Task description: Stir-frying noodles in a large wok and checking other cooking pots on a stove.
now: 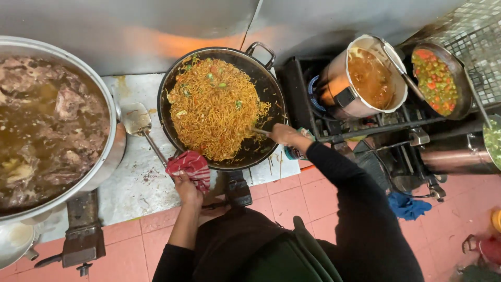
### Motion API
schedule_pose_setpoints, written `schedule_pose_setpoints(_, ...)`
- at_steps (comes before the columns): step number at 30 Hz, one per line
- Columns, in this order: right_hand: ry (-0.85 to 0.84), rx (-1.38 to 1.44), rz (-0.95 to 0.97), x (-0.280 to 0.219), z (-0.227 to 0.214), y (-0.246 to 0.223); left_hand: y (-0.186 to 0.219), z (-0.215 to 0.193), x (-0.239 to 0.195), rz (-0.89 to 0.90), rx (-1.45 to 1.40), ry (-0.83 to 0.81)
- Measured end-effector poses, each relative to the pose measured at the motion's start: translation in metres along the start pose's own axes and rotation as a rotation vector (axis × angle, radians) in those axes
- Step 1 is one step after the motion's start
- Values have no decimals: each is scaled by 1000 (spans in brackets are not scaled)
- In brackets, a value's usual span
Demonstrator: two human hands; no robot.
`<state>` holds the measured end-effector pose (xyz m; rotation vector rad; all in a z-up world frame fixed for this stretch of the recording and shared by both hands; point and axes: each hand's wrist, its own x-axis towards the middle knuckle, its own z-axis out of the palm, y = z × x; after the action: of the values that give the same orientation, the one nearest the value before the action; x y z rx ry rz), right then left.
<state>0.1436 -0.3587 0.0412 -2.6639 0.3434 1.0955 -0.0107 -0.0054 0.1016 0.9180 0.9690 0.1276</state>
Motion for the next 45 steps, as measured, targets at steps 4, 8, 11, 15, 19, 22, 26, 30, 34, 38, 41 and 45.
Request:
schedule_pose_setpoints(4,114,417,-2,52,63,-35,-35,-11,41,52,-51,-26)
schedule_pose_setpoints(8,103,855,24,44,90,-51,-47,-21,69,111,-8,-14)
schedule_pose_setpoints(11,105,947,-32,-2,84,-38,-43,-29,74,123,-49,-61)
schedule_pose_setpoints(15,160,910,-62,-56,78,-11,-57,-48,119,116,-47,-108)
schedule_pose_setpoints(19,297,660,-63,-87,64,17,-53,-67,113,87,-21,-83)
schedule_pose_setpoints(22,379,345,-54,-140,27,16,-61,-89,121,73,-31,-69)
schedule_pose_setpoints(26,506,-47,28,-199,-9,-8,-54,-114,101,42,-72,-48)
schedule_pose_setpoints(30,843,-271,-69,-200,16,-33,-40,-130,85,-8,-59,-52)
schedule_pose_setpoints(34,1301,-538,-284,-185,31,-49,-35,-153,91,-34,-77,-25)
schedule_pose_setpoints(38,1462,-626,-289,-185,38,-43,-34,-188,91,-9,-12,3)
schedule_pose_setpoints(41,1309,-496,-183,-173,35,-20,-33,-203,81,4,36,26)
schedule_pose_setpoints(45,1278,-387,-158,-170,33,-22,-85,-251,127,23,-39,-169)
